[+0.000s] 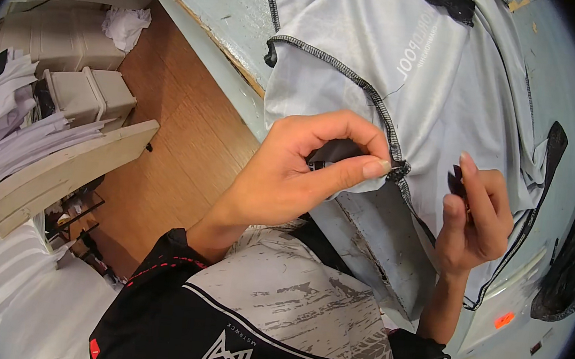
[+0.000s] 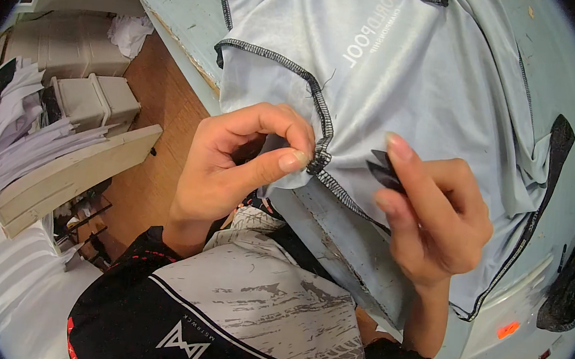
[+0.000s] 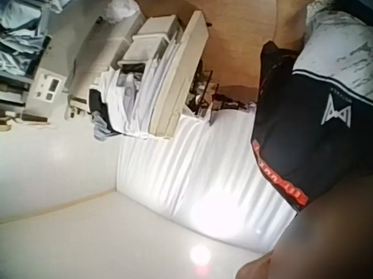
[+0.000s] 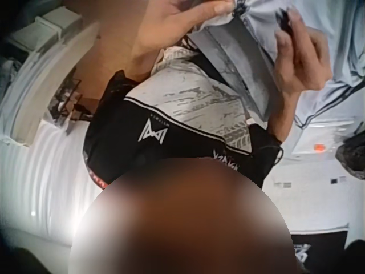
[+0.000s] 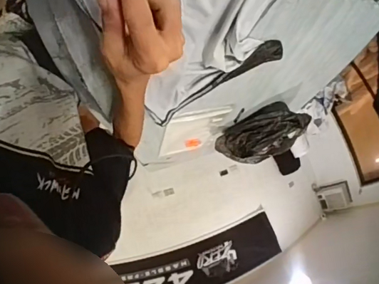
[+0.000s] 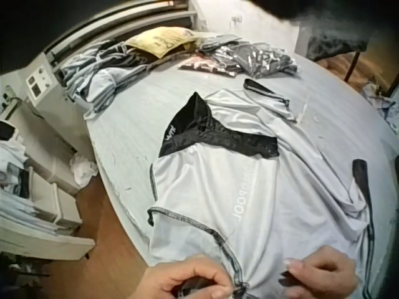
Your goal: Trimming loose threads from a sports jersey using thread nippers and inspecting the garment.
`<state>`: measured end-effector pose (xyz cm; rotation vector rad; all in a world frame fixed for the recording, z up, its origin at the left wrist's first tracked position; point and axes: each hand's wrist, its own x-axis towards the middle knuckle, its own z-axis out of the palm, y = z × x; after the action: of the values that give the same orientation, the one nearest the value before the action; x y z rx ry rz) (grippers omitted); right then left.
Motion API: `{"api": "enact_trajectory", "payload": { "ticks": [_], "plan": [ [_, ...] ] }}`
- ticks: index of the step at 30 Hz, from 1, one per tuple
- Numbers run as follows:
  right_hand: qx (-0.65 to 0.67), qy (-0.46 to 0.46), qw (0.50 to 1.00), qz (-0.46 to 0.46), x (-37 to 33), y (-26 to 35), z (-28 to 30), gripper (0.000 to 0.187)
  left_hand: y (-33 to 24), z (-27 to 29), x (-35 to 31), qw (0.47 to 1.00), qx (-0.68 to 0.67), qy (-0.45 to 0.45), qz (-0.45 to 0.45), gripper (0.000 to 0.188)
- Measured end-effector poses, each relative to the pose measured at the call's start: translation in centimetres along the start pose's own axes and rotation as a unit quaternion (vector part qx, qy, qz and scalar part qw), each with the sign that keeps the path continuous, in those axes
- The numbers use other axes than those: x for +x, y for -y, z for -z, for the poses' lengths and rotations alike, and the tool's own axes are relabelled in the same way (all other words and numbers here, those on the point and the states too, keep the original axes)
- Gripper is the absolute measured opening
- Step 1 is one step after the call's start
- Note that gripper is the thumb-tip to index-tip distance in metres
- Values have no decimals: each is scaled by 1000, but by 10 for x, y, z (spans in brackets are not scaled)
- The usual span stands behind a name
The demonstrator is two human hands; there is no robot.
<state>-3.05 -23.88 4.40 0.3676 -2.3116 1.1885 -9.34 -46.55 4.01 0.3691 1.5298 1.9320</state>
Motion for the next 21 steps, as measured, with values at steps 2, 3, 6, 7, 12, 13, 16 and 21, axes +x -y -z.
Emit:
{"api": "enact_trajectory", "payload": {
  "ticks": [2, 3, 6, 7, 12, 13, 16, 21],
  "plan": [
    [-2, 12, 1000, -15, -1, 5, 3, 44, 1, 0, -1, 1000, 6, -1, -13, 7],
    [4, 31, 999, -22, -2, 7, 3, 45, -1, -1, -2, 1000, 5, 1, -13, 7],
    [2, 55, 998, -37, -2, 15, 1, 46, -4, -5, -2, 999, 30, -12, -12, 7],
    [1, 51, 998, -40, -2, 16, 0, 46, -3, -6, -1, 995, 80, -19, -54, 7],
    [-16, 55, 996, -67, 1, 29, -1, 45, -9, -7, 0, 946, 267, -24, -181, 10],
    [-32, 67, 995, -70, 3, 32, 1, 44, -9, -8, 0, 941, 275, -30, -195, 11],
    [-55, 91, 991, -80, 5, 41, 3, 42, -6, -8, 0, 930, 293, -38, -219, 13],
    [-92, 112, 984, -101, 5, 52, 2, 39, -4, -9, 0, 914, 320, -38, -246, 15]
  ]
}}
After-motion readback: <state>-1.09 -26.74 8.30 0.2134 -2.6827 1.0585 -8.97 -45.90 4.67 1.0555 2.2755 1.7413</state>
